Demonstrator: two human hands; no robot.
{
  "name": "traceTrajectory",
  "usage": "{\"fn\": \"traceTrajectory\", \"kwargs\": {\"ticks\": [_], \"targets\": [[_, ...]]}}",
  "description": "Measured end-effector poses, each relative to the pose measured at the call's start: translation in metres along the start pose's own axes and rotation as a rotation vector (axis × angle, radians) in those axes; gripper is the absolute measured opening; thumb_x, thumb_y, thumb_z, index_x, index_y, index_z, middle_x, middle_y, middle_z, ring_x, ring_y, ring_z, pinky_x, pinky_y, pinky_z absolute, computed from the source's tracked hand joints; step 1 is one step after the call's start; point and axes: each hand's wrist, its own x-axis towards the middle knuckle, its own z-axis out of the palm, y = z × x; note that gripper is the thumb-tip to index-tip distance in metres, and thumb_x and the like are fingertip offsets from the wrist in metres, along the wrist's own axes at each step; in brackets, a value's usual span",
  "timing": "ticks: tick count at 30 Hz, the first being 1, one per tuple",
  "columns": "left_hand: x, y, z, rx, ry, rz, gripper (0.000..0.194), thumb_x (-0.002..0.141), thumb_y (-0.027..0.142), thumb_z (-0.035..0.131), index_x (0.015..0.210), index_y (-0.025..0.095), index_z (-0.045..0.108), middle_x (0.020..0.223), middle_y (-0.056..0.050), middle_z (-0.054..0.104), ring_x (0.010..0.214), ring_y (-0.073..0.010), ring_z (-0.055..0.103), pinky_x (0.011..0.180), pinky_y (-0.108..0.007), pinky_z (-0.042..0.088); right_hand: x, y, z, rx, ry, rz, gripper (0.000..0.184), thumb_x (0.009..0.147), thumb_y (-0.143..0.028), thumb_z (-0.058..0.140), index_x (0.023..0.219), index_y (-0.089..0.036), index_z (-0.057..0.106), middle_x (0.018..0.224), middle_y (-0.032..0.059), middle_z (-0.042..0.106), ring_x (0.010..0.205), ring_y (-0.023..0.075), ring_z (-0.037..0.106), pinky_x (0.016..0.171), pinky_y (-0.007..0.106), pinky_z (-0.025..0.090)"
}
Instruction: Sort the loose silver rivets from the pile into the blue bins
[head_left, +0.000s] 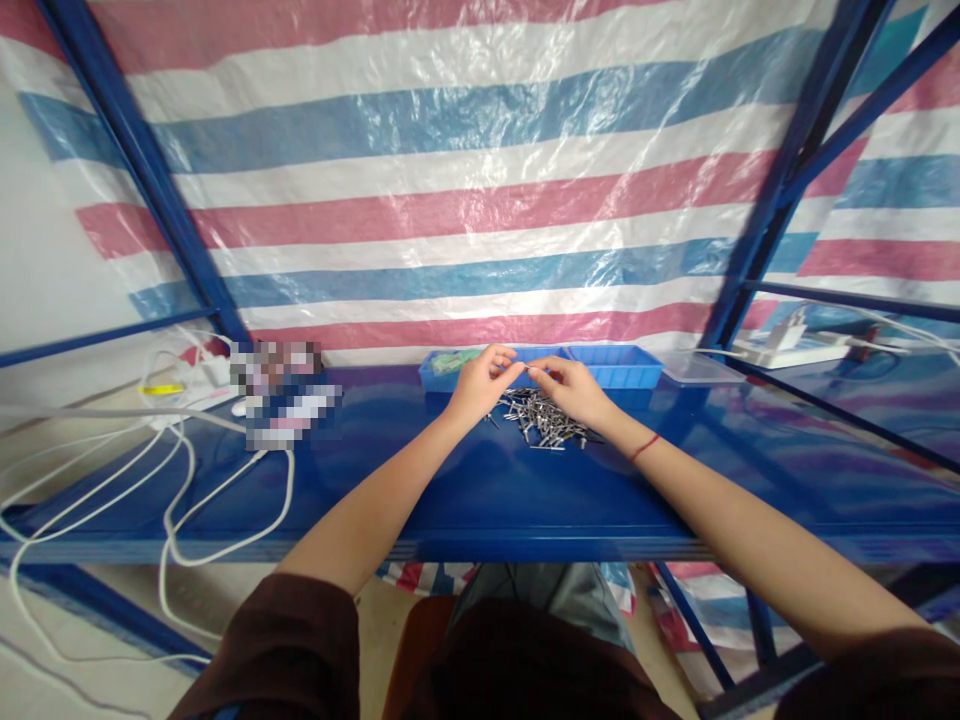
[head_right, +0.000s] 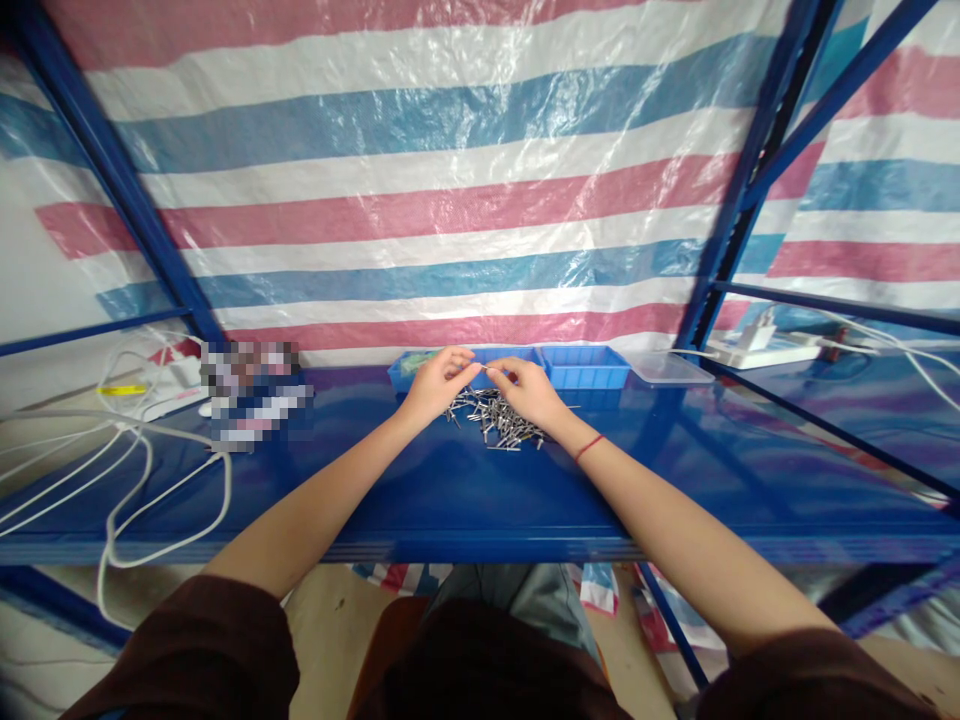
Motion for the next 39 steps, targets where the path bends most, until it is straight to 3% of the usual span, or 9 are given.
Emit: {"fn": "traceTrajectory", "kwargs": {"ticks": [2, 5, 9, 13, 18, 25, 34, 39], "targets": [[0.000, -0.001, -0.004, 0.071, -0.032, -0.062, 0.022, 0.080, 0.033, 0.058, 0.095, 0.017, 0.058, 0.076, -0.001, 0.065, 0.064, -0.0111, 0.059, 0.065, -0.024, 0.046, 0.004, 0.007, 0.000, -0.013, 0.008, 0.084, 0.036, 0.085, -0.041, 0.045, 0.084, -0.014, 0.067, 0.067, 0.0043, 0.066, 0.057, 0.0145, 0.055, 0.056, 0.026, 0.042], [-0.001, -0.002, -0.010, 0.219, -0.160, -0.098, 0.020, 0.083, 0.033, 0.053, 0.091, 0.017, 0.062, 0.074, -0.002, 0.066, 0.066, -0.0127, 0.059, 0.066, -0.025, 0.046, 0.012, 0.023, -0.004, -0.153, 0.121, 0.202, 0.034, 0.085, -0.036, 0.044, 0.075, -0.013, 0.067, 0.070, 0.0070, 0.067, 0.059, 0.0163, 0.056, 0.057, 0.027, 0.040], [-0.004, 0.000, -0.016, 0.366, -0.406, 0.022, 0.016, 0.079, 0.023, 0.052, 0.084, 0.017, 0.066, 0.076, -0.002, 0.068, 0.069, -0.0136, 0.061, 0.069, -0.024, 0.045, 0.020, 0.043, -0.011, -0.404, 0.179, 0.247, 0.035, 0.086, -0.034, 0.043, 0.069, -0.014, 0.067, 0.068, 0.0096, 0.067, 0.063, 0.0194, 0.058, 0.058, 0.028, 0.036], [-0.005, 0.001, -0.016, 0.389, -0.571, 0.106, 0.018, 0.071, 0.012, 0.055, 0.081, 0.017, 0.069, 0.078, -0.003, 0.069, 0.069, -0.0134, 0.061, 0.070, -0.024, 0.045, 0.019, 0.045, -0.015, -0.462, 0.168, 0.266, 0.041, 0.088, -0.040, 0.041, 0.080, -0.013, 0.069, 0.068, 0.0104, 0.067, 0.061, 0.0197, 0.058, 0.057, 0.028, 0.035], [-0.004, -0.008, -0.017, 0.451, -0.604, 0.080, 0.012, 0.066, 0.017, 0.063, 0.076, 0.018, 0.070, 0.077, -0.003, 0.069, 0.072, -0.0166, 0.062, 0.068, -0.025, 0.044, 0.013, 0.028, -0.013, -0.434, 0.111, 0.222, 0.037, 0.088, -0.038, 0.042, 0.087, -0.013, 0.069, 0.076, 0.0100, 0.069, 0.065, 0.0193, 0.059, 0.061, 0.027, 0.037], [-0.005, -0.014, -0.015, 0.579, -0.668, 0.086, 0.011, 0.074, 0.022, 0.059, 0.074, 0.019, 0.069, 0.076, -0.003, 0.070, 0.069, -0.0154, 0.062, 0.065, -0.023, 0.043, 0.006, 0.009, -0.008, -0.383, 0.026, 0.153, 0.027, 0.084, -0.030, 0.048, 0.083, -0.014, 0.069, 0.069, 0.0065, 0.067, 0.061, 0.0165, 0.057, 0.059, 0.026, 0.037], [-0.005, -0.013, -0.018, 0.539, -0.632, 0.028, 0.015, 0.075, 0.017, 0.058, 0.088, 0.019, 0.064, 0.078, -0.002, 0.069, 0.070, -0.0151, 0.062, 0.067, -0.024, 0.044, 0.000, 0.002, -0.004, -0.313, -0.096, 0.059, 0.021, 0.079, -0.024, 0.048, 0.078, -0.016, 0.068, 0.067, 0.0032, 0.066, 0.059, 0.0140, 0.056, 0.059, 0.024, 0.038], [-0.005, -0.009, -0.018, 0.534, -0.600, 0.107, 0.017, 0.070, 0.017, 0.060, 0.086, 0.021, 0.068, 0.081, -0.002, 0.064, 0.074, -0.0147, 0.059, 0.071, -0.024, 0.044, -0.001, 0.002, -0.003, -0.290, -0.145, 0.017, 0.021, 0.078, -0.024, 0.048, 0.077, -0.016, 0.067, 0.065, 0.0018, 0.065, 0.057, 0.0132, 0.056, 0.057, 0.024, 0.038]]}}
